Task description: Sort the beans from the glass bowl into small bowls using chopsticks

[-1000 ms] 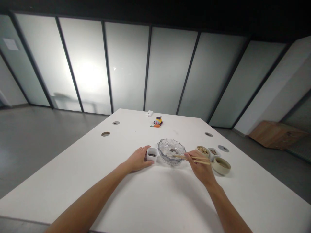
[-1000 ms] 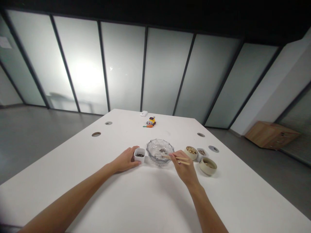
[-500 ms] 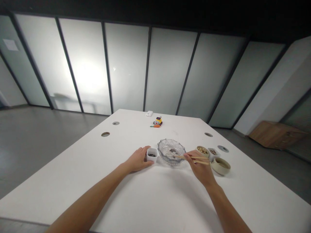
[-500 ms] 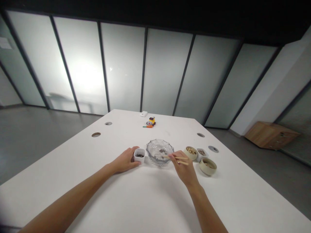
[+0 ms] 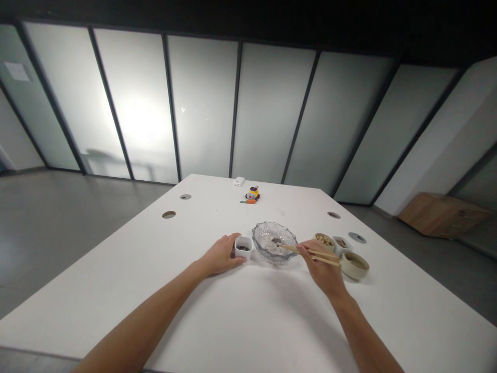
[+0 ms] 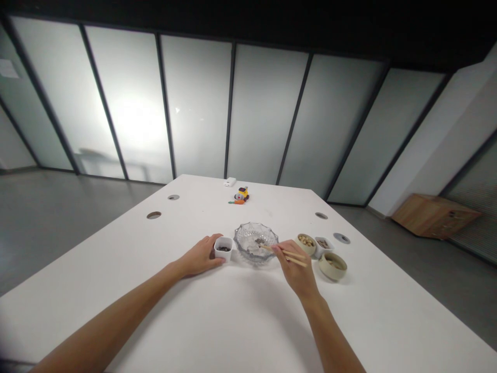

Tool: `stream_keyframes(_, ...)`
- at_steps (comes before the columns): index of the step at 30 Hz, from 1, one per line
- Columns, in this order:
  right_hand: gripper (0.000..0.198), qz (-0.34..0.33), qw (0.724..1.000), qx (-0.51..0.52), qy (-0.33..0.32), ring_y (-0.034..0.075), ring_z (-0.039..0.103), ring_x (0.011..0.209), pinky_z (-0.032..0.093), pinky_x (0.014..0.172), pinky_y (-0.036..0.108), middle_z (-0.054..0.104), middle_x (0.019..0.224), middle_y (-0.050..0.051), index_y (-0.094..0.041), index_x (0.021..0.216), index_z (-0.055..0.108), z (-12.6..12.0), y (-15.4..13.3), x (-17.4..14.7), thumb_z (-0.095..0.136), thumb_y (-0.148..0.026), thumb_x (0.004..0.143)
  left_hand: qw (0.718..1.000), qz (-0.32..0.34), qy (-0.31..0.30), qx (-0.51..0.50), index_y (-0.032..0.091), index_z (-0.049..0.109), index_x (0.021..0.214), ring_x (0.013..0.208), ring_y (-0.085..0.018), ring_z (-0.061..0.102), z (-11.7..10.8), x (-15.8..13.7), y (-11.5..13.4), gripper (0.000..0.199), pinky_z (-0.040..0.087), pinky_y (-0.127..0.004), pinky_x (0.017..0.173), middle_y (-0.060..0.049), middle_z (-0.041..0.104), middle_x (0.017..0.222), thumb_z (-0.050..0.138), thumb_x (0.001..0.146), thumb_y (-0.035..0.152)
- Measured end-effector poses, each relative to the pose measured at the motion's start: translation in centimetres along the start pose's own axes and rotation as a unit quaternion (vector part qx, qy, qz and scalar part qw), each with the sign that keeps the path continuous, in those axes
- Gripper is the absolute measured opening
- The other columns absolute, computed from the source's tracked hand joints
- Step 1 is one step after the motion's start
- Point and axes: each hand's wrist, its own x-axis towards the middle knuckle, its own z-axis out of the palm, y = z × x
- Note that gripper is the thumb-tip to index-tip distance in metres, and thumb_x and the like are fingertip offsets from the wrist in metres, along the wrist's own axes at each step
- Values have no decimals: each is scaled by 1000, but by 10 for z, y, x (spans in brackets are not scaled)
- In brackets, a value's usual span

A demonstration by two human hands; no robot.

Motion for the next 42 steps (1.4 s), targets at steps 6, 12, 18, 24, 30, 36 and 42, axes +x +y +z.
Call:
stream_keyframes(6,49,16,992,-17,127,24,74,76,58,76,39,79,81,5,-25,85,78,-2,-5,10,60,-60,114,1000,1,-6,2,22,56,157,128,-40,70,1,2,0,75,56,-51,109,-16,74,137,79,90,48)
stream_keyframes(12,49,22,994,61,86,22,72,72,56,68,34,77,79,4,-24,86,79,18,-40,35,61,-60,114,1000,4,2,6,25,60,152,130,-39,70,2,1,1,69,55,-50,112,-15,75,138,80,90,49)
stream_keyframes(18,56,7,998,59,23,24,72,77,59,71,36,76,81,6,-25,84,77,32,-29,43,57,-70,112,1000,1,-3,2,25,59,154,131,-40,70,-1,0,5,70,54,-51,114,-15,74,141,78,91,48)
stream_keyframes(24,67,47,999,-6,-5,26,71,72,58,72,40,76,78,8,-25,83,77,23,22,26,52,-82,108,1000,9,-4,-14,26,61,151,131,-40,69,-1,0,4,67,54,-52,114,-14,74,140,80,90,47)
stream_keyframes(30,67,49,998,5,-27,27,74,78,61,77,41,80,85,10,-24,85,80,27,33,21,52,-81,109,1000,5,-2,-5,24,56,156,131,-40,69,0,-1,-1,73,54,-51,113,-16,74,140,80,91,48)
stream_keyframes(36,67,48,999,-9,3,26,75,79,62,77,41,79,85,10,-24,84,79,24,35,23,52,-81,108,1000,10,-4,4,23,57,156,132,-41,68,0,0,-3,72,54,-51,112,-17,73,140,79,92,50)
stream_keyframes(42,67,48,999,3,6,27,76,80,63,77,42,81,86,11,-24,86,82,25,35,22,54,-81,107,1000,10,-7,0,23,55,158,132,-41,68,0,0,-2,76,54,-51,113,-17,73,142,80,91,49)
